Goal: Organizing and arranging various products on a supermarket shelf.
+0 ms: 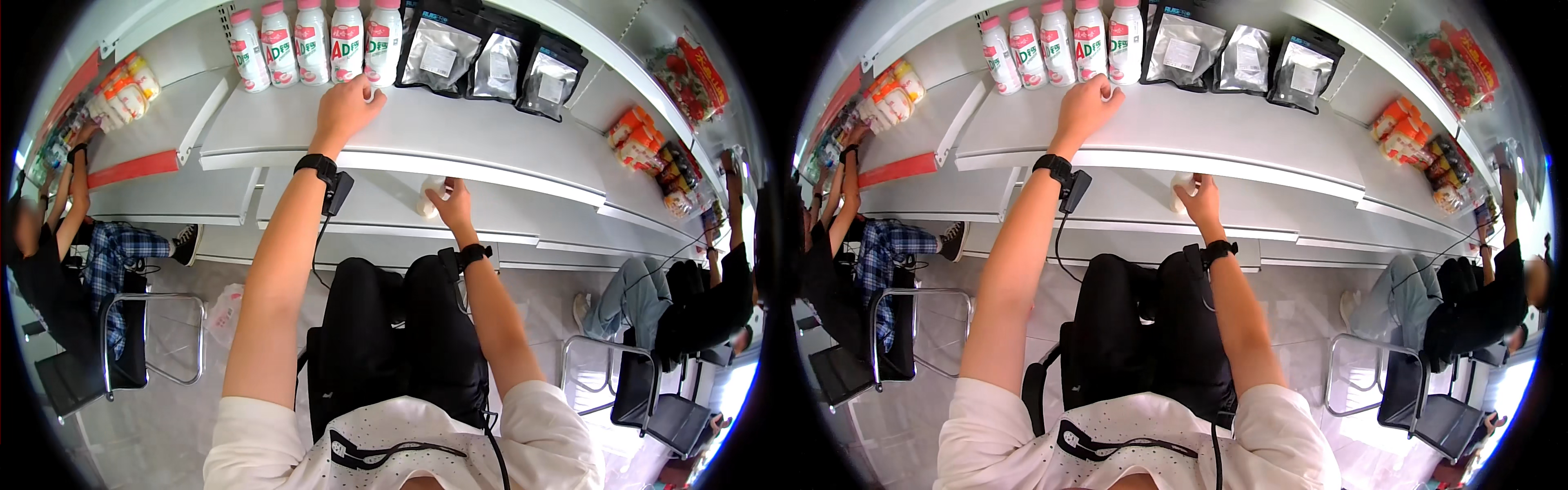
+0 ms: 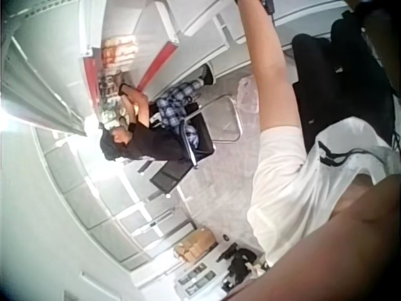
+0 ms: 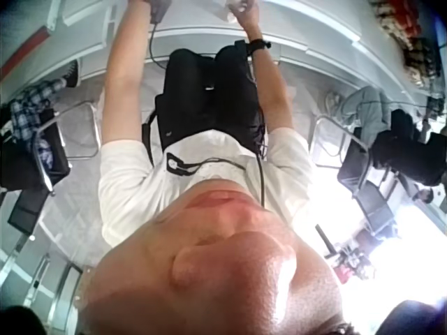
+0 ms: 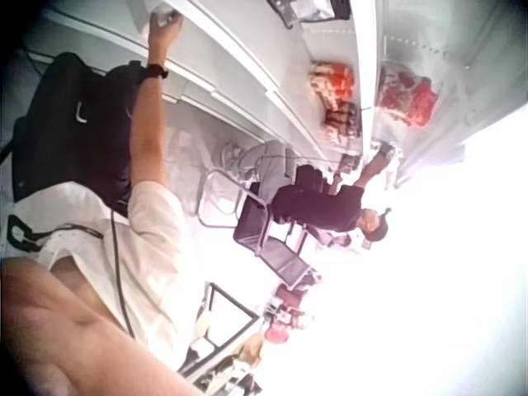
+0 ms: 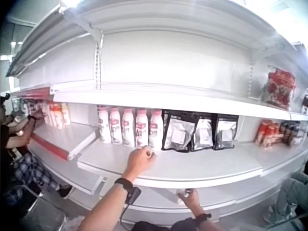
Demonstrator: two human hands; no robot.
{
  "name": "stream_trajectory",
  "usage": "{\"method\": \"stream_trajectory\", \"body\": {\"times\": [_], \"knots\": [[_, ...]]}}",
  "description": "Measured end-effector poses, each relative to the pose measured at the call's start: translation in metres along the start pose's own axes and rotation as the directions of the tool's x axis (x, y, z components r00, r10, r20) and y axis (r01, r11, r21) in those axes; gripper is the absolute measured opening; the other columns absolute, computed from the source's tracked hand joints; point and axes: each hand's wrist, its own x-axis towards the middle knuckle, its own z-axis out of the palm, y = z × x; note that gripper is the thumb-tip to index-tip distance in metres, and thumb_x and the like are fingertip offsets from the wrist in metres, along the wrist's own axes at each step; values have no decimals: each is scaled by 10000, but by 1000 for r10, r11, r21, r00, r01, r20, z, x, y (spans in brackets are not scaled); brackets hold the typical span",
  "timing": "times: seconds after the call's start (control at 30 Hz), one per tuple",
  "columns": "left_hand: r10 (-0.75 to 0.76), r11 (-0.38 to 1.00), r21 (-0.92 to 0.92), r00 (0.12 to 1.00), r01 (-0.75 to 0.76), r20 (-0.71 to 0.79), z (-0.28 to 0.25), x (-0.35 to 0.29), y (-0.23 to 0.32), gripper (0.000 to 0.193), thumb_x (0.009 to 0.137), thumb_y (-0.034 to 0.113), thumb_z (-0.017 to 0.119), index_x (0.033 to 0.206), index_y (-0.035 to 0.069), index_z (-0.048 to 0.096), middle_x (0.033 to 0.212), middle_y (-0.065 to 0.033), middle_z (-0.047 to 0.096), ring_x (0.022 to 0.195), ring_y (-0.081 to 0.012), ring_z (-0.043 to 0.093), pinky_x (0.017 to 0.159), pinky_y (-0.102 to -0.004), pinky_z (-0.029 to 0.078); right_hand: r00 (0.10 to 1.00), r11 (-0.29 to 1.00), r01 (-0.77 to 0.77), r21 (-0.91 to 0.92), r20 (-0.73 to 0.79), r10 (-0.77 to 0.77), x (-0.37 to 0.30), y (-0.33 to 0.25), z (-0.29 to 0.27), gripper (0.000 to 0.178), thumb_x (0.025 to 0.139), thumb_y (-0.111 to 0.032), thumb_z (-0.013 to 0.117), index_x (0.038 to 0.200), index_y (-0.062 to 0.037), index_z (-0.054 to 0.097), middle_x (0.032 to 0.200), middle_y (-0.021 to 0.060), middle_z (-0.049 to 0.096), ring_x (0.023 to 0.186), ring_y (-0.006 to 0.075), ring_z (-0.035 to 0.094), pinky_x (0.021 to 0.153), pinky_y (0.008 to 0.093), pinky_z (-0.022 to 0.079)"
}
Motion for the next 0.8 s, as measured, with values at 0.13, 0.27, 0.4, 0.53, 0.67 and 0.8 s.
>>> {"method": "stream_trajectory", "body": {"times": [0.13,0.27,0.4,0.53,0.67,0.8], "knots": [[5,1000,13,1000,-5,17,-1,-2,-3,302,844,316,694,764,49,576,703,-111,653,682,-342,644,631,-438,492,999,996,24,91,-47,-20,-8,6,18,684,671,-198,860,1212,29,510,1114,213,663,1030,342,662,894,427,535],[-12,999,43,999,10,47,-2,1,-2,295,843,308,693,755,52,577,692,-117,651,679,-345,645,627,-444,491,999,999,35,-30,-15,-36,-6,28,24,739,659,-196,864,1256,37,496,1085,189,683,976,325,680,883,405,547],[-2,999,44,999,1,33,-2,1,0,298,842,311,693,755,51,576,696,-117,652,680,-343,645,624,-447,489,999,996,-32,-87,40,35,-4,59,35,792,639,-216,876,1278,41,485,1077,182,678,962,322,670,879,415,538],[-10,999,53,998,7,61,-5,-3,0,298,842,319,689,754,57,577,696,-102,648,685,-336,646,626,-449,489,987,987,88,-133,-123,-104,-8,54,56,754,670,-221,869,1274,55,512,1124,184,667,1013,308,655,891,404,532],[15,1000,26,999,-16,46,-1,-1,1,284,840,297,686,741,56,573,683,-100,644,669,-338,643,615,-444,489,992,985,-118,124,-23,122,9,69,67,440,730,-153,803,1119,-8,656,1016,149,720,919,258,695,821,379,555],[46,999,18,999,-46,11,3,-2,-2,288,837,285,686,721,51,565,656,-108,634,636,-341,636,595,-436,487,986,984,-97,-153,-149,74,9,68,89,267,751,-143,729,1005,-64,708,999,137,689,885,297,665,769,396,538]]}}
